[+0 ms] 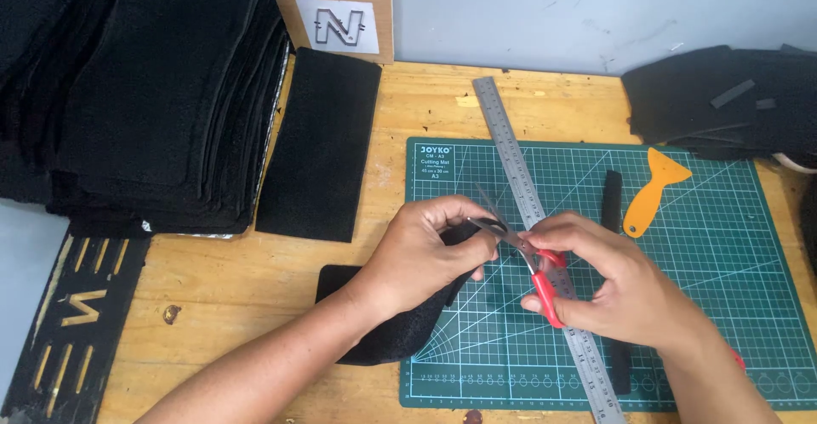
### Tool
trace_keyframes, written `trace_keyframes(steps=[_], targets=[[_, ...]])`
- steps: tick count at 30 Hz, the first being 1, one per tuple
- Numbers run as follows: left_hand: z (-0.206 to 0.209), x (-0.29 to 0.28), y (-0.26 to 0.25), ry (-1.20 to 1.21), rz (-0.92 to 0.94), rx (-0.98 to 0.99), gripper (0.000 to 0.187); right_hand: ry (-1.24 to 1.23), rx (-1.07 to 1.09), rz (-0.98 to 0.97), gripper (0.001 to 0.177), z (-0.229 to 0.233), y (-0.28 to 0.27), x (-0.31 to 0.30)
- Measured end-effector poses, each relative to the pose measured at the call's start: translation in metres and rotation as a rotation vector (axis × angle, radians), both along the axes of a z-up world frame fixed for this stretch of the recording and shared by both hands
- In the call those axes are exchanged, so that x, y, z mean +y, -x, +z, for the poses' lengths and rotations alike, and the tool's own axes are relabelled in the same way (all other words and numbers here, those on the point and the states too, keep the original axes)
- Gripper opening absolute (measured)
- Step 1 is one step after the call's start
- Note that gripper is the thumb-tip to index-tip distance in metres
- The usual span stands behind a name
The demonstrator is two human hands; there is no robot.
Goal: Trimming loose threads from a fabric strip and using a scraper to smooth the surface
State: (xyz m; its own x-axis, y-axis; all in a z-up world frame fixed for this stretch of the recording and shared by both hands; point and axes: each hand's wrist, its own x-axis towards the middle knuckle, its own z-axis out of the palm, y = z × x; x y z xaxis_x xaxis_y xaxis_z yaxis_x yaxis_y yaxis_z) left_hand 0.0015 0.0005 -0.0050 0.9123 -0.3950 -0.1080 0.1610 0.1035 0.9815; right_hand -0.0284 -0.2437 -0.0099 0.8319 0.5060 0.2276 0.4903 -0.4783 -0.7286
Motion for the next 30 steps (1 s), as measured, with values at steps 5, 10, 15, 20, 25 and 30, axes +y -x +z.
trace_keyframes(steps=[5, 10, 15, 20, 25, 30], targets=[[0.003, 0.000, 0.001, -0.036, -0.006, -0.010, 0.008, 0.027, -0.085, -0.020, 0.067, 0.001, 0.002, 0.003], [0.004, 0.000, 0.001, -0.064, -0.016, -0.005, 0.010, 0.047, -0.100, -0.030, 0.067, 0.002, 0.003, 0.004], [0.001, -0.001, 0.002, -0.050, 0.008, -0.026, 0.011, 0.062, -0.140, -0.048, 0.065, 0.005, 0.004, 0.008], [0.003, -0.001, 0.002, -0.035, 0.018, -0.033, 0.012, 0.079, -0.158, -0.036, 0.065, 0.008, 0.004, 0.009], [0.004, -0.002, 0.003, -0.047, 0.027, -0.017, 0.012, 0.081, -0.165, -0.034, 0.063, 0.010, 0.005, 0.011], [0.005, -0.002, 0.003, -0.062, 0.031, -0.030, 0.013, 0.073, -0.084, -0.046, 0.064, 0.009, 0.006, 0.011]])
